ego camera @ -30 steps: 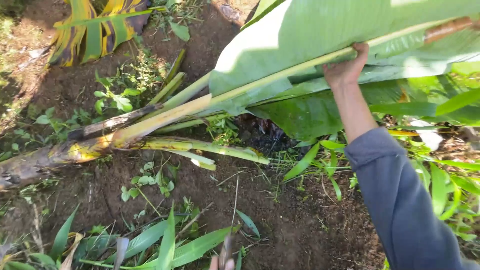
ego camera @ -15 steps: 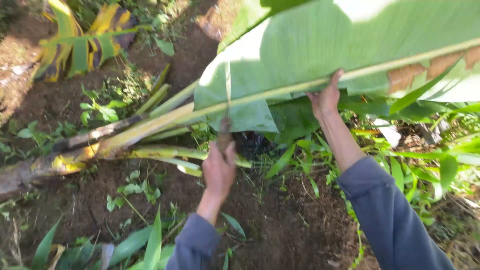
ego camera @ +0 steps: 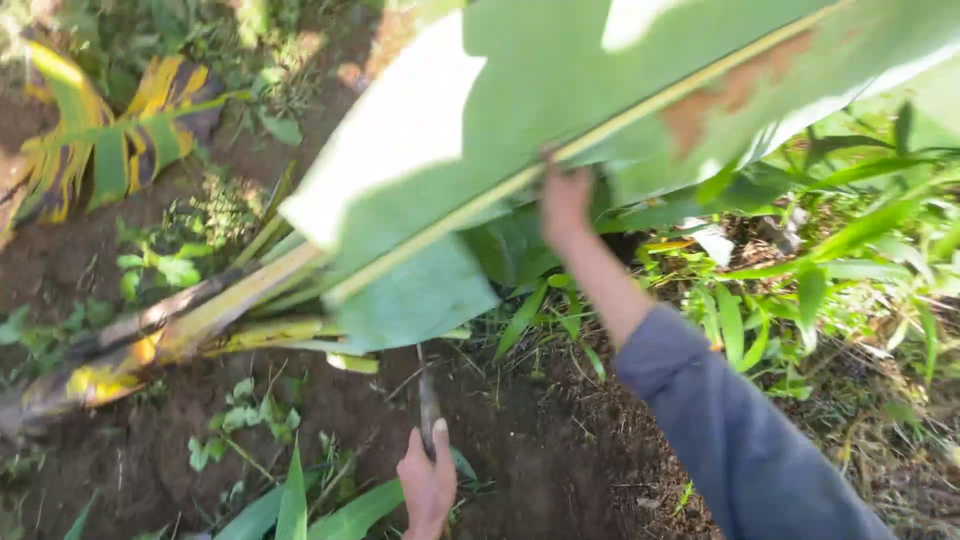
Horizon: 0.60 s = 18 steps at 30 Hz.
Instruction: Cutting banana leaves from a fallen trunk and clearing the surrounding ground area using a sickle.
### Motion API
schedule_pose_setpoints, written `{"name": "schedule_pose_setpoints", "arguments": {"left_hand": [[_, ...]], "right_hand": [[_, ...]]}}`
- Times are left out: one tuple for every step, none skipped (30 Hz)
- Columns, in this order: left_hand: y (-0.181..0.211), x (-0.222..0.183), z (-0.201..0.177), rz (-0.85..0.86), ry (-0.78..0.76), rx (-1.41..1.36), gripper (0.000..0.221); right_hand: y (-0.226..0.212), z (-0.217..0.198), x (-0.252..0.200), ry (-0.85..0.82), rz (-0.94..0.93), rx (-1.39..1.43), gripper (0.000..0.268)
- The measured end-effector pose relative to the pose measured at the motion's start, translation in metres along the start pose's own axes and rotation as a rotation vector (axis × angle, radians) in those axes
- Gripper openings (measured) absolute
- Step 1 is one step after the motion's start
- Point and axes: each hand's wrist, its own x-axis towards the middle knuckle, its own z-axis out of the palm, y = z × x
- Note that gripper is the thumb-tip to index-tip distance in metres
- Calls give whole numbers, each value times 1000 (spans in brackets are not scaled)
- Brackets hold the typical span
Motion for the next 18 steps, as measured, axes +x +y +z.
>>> {"name": "schedule_pose_setpoints", "arguments": {"left_hand": [[-4, -4, -1, -102, -31, -29, 48], [-10, -7, -4, -204, -61, -57, 48], [-1, -16, -14, -206, -55, -59, 48], [8, -24, -25, -258, -17, -141, 51], [17, -33, -37, -313, 31, -227, 53], [16, -38, -42, -319, 45, -231, 53], [15, -40, -49, -314, 81, -349, 51], [13, -41, -56, -307, 117, -467, 49], [2, -45, -67, -315, 134, -471, 49], [-9, -49, -78, -349, 154, -537, 47], [-19, -48, -88, -382, 169, -598, 45], [-33, -47, -100, -389, 183, -598, 45], [-43, -44, -107, -425, 192, -702, 43], [-53, -40, -112, -459, 200, -806, 43], [-69, -35, -111, -462, 180, -812, 43], [-83, -30, -108, -502, 161, -911, 43], [-96, -24, -101, -547, 133, -1006, 46], [-142, 1, -97, -555, 106, -1007, 46]], "right_hand": [[-2, 15, -25, -113, 106, 23, 41], [-3, 33, -52, -226, 211, 46, 41], [-5, 54, -79, -233, 211, 47, 41], [-6, 75, -107, -322, 296, -28, 50], [-7, 99, -138, -422, 382, -106, 58], [29, 132, -160, -437, 383, -106, 58], [65, 168, -183, -637, 54, -471, 60], [101, 205, -208, -812, -302, -825, 70], [95, 212, -257, -832, -304, -821, 70], [89, 217, -305, -976, 70, -431, 55], [82, 224, -348, -1063, 450, -27, 58], [82, 219, -369, -1076, 458, -26, 58], [81, 211, -384, -1416, 108, -393, 80], [81, 203, -399, -1702, -283, -771, 106], [58, 177, -399, -1689, -276, -790, 106], [35, 151, -397, -1566, -620, -618, 65], [12, 123, -394, -1409, -941, -445, 30], [14, 129, -356, -1397, -933, -472, 30]]}}
